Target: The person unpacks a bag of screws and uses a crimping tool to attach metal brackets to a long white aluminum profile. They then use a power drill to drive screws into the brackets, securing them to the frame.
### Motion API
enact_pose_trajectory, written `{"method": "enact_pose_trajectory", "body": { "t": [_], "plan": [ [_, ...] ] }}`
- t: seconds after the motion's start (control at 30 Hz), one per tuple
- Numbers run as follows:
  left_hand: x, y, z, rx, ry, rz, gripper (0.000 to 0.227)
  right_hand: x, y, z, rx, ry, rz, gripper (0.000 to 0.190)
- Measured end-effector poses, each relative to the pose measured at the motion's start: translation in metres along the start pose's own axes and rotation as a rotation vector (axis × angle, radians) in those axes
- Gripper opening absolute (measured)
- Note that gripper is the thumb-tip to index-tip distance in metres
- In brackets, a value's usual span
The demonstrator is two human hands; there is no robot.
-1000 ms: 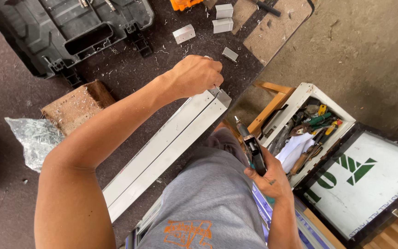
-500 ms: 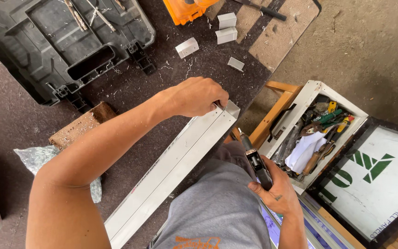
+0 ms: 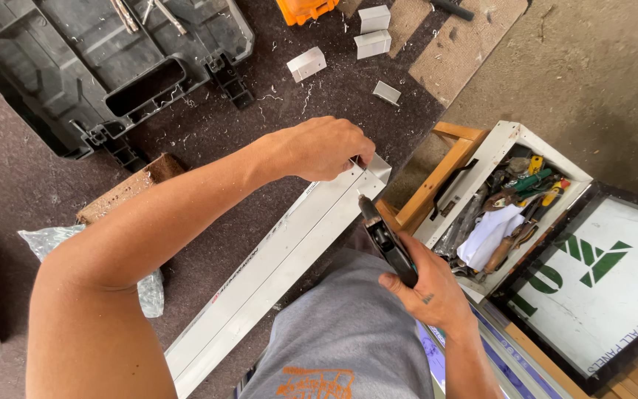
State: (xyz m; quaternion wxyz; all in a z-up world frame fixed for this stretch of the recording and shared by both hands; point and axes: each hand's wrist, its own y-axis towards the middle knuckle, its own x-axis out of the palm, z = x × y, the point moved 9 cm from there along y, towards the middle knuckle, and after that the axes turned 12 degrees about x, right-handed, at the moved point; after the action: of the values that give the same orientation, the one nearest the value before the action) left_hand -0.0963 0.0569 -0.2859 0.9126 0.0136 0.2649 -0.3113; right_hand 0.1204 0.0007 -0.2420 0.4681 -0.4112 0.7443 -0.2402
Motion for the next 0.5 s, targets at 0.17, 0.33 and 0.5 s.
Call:
{"method": "enact_pose_trajectory", "body": {
  "t": [0.17, 0.33, 0.5],
  "plan": [
    [0.004, -0.004, 0.0, 0.032, -0.01, -0.029, 0.037, 0.004, 0.006, 0.002, 0.171, -0.018, -0.125, 0.078],
    [0.01, -0.01, -0.002, -0.035, -0.056, -0.088, 0.046, -0.002, 0.006, -0.009, 0.131, -0.065, -0.083, 0.067],
    [0.015, -0.014, -0.003, -0.011, -0.055, -0.083, 0.045, -0.004, 0.006, -0.015, 0.087, -0.003, -0.099, 0.073]
  ]
}}
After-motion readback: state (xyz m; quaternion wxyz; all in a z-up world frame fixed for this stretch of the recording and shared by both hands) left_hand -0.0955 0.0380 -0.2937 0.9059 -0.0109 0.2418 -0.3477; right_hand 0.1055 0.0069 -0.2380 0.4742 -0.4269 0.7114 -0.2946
